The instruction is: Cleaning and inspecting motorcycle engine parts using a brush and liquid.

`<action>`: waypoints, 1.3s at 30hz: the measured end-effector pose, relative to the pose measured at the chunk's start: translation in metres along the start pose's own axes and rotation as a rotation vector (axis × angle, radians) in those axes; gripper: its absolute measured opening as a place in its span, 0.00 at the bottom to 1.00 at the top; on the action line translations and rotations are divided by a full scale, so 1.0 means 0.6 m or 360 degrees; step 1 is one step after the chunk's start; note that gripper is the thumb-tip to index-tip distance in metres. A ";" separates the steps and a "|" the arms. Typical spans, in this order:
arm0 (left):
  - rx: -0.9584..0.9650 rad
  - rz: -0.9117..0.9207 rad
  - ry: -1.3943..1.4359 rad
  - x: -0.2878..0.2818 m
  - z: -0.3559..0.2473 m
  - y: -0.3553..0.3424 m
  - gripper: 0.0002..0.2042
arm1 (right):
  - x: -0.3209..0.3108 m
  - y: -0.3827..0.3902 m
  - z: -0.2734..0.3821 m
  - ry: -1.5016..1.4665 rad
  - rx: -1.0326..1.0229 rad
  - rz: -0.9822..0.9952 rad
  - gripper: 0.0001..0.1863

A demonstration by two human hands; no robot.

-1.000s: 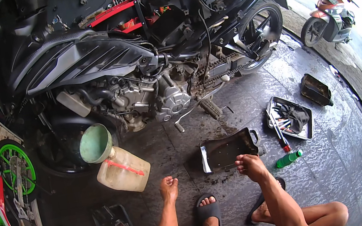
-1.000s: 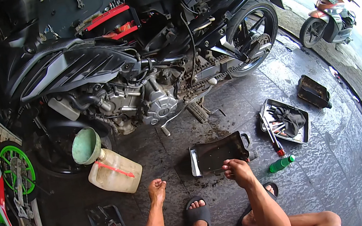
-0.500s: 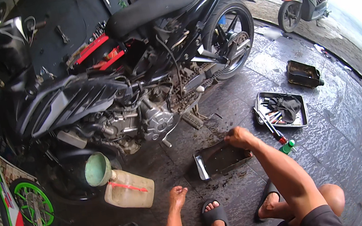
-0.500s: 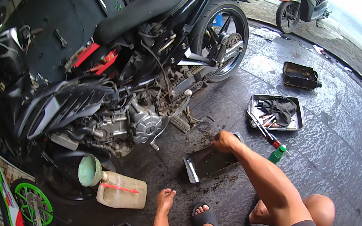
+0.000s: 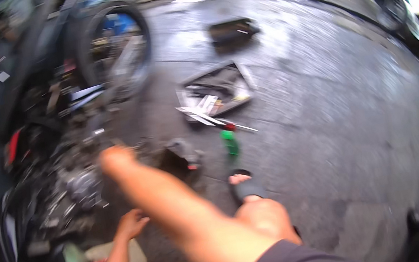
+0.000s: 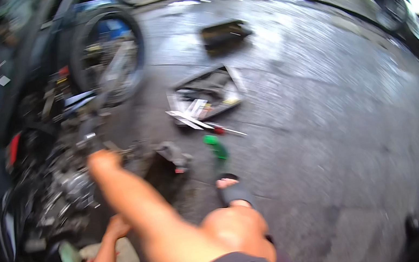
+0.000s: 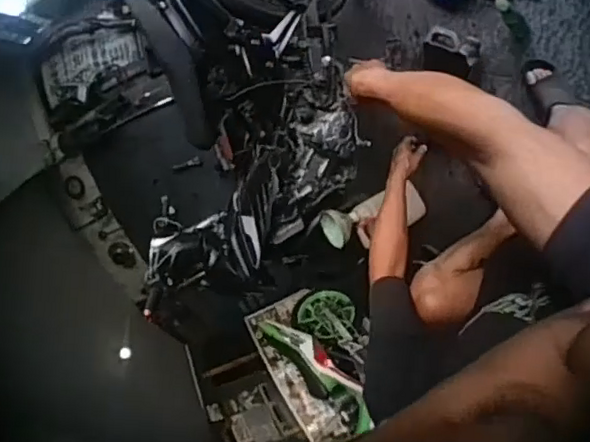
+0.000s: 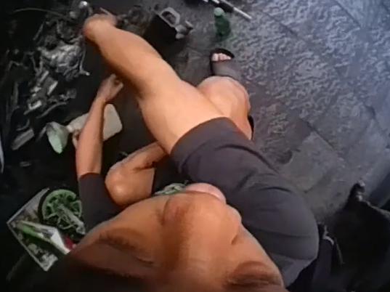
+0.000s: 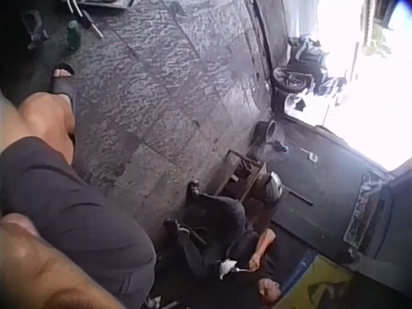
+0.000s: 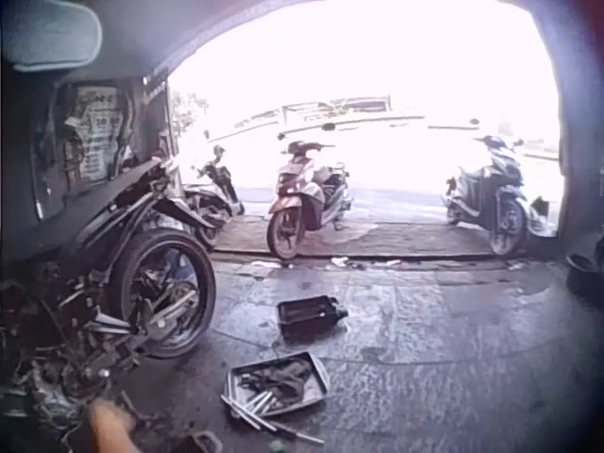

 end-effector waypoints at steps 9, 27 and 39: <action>-0.0565 -0.0035 -0.0128 0.081 0.078 -0.016 0.28 | -0.052 0.033 0.036 -0.0150 -0.0288 0.0157 0.19; -0.0756 -0.0091 -0.0108 0.037 0.010 -0.004 0.25 | -0.116 -0.034 -0.018 -0.0016 -0.0095 0.0293 0.22; -0.0836 -0.0041 -0.0163 0.031 0.002 -0.018 0.27 | -0.140 -0.011 -0.028 -0.0062 -0.0095 0.0169 0.20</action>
Point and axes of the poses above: each hand's wrist, its own y-axis away from the middle knuckle, its own x-axis out of the palm, z = x × y, the point moved 4 cm from there along -y, towards the middle knuckle, and after that the axes turned 7 degrees about -z, right-handed, at the moved point
